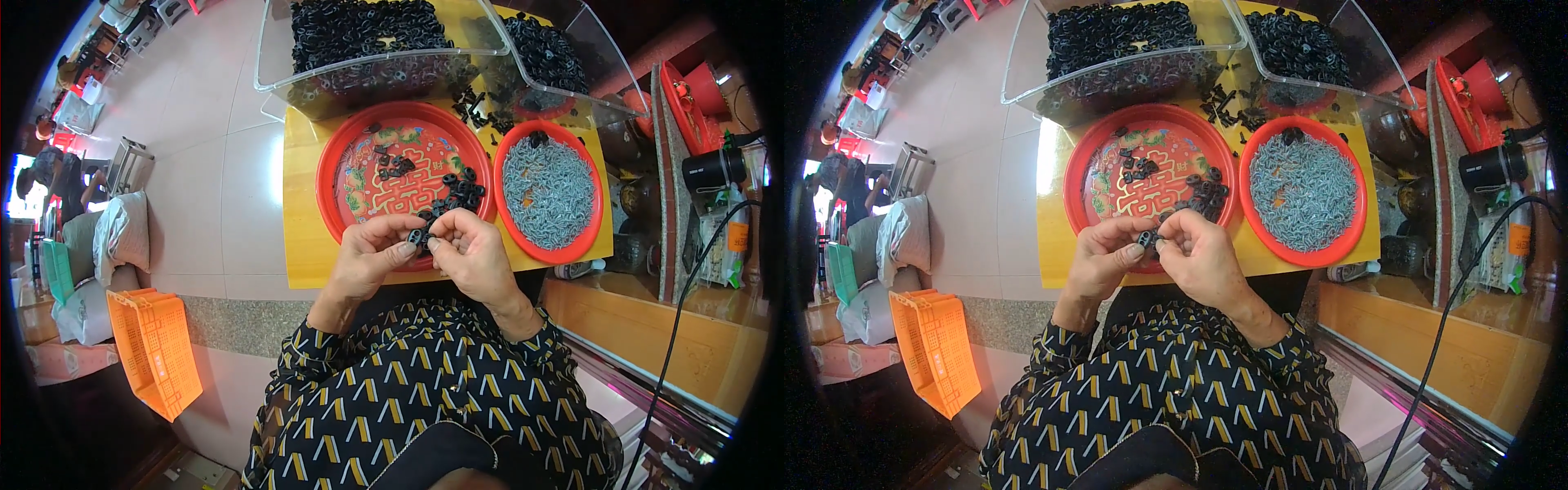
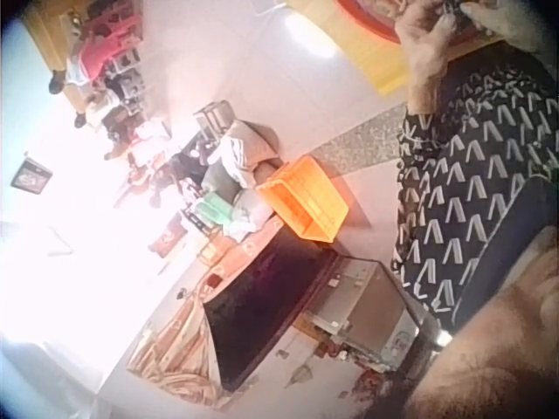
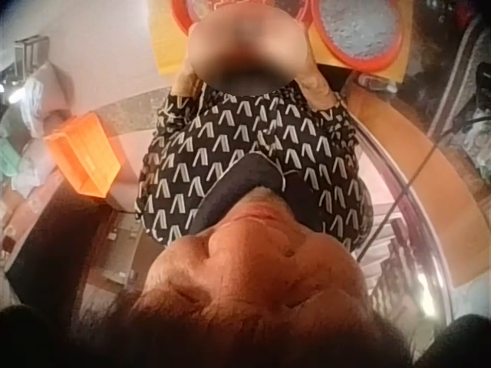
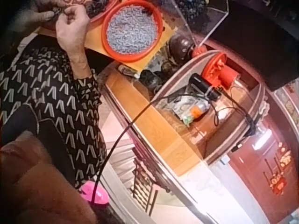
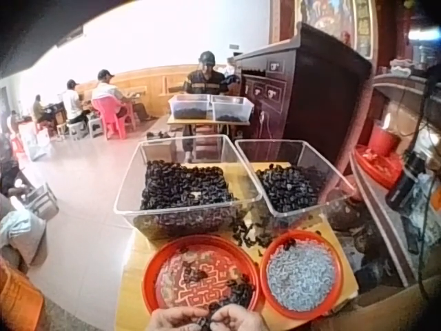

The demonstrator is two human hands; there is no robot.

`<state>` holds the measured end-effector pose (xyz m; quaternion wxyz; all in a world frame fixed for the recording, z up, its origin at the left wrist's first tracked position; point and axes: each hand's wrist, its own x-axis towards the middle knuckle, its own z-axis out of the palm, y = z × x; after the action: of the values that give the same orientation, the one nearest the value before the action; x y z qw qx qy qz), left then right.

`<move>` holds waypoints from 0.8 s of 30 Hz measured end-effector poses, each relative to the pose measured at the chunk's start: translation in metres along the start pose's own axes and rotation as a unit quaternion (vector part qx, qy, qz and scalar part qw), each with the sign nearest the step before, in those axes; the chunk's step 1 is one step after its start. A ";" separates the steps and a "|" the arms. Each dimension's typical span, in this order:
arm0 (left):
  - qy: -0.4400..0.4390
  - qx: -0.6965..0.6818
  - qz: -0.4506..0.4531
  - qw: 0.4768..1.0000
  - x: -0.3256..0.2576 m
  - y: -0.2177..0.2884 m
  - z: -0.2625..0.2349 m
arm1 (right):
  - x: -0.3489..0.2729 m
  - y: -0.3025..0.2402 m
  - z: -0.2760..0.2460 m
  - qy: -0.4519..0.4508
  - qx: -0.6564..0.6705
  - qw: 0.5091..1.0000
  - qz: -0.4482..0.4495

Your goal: The person assembles plastic components by hand, picking up pieces from trays and joining small pins into the plastic parts.

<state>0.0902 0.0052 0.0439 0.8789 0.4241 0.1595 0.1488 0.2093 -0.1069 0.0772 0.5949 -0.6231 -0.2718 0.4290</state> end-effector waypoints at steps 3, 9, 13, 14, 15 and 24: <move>-0.003 0.014 0.010 1.000 0.000 -0.003 0.000 | 0.000 0.000 0.000 -0.001 0.009 1.000 0.004; -0.004 0.010 0.010 1.000 -0.002 -0.004 0.000 | 0.001 -0.004 0.000 -0.013 0.046 0.998 0.035; -0.016 -0.005 0.014 1.000 0.001 -0.005 0.000 | 0.001 -0.001 -0.002 -0.018 0.052 0.998 0.039; -0.010 0.002 0.023 1.000 0.001 -0.007 0.000 | 0.002 0.000 -0.002 -0.016 0.051 0.998 0.039; -0.002 0.010 0.032 0.999 0.001 -0.007 0.001 | 0.003 0.000 -0.001 -0.017 0.053 0.998 0.040; 0.011 0.015 0.044 0.999 0.003 -0.010 -0.003 | 0.003 0.001 -0.006 -0.011 0.050 0.998 0.040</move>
<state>0.0930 0.0027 0.0341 0.8634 0.4423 0.1522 0.1893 0.2152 -0.1076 0.0748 0.6045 -0.5983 -0.2311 0.4724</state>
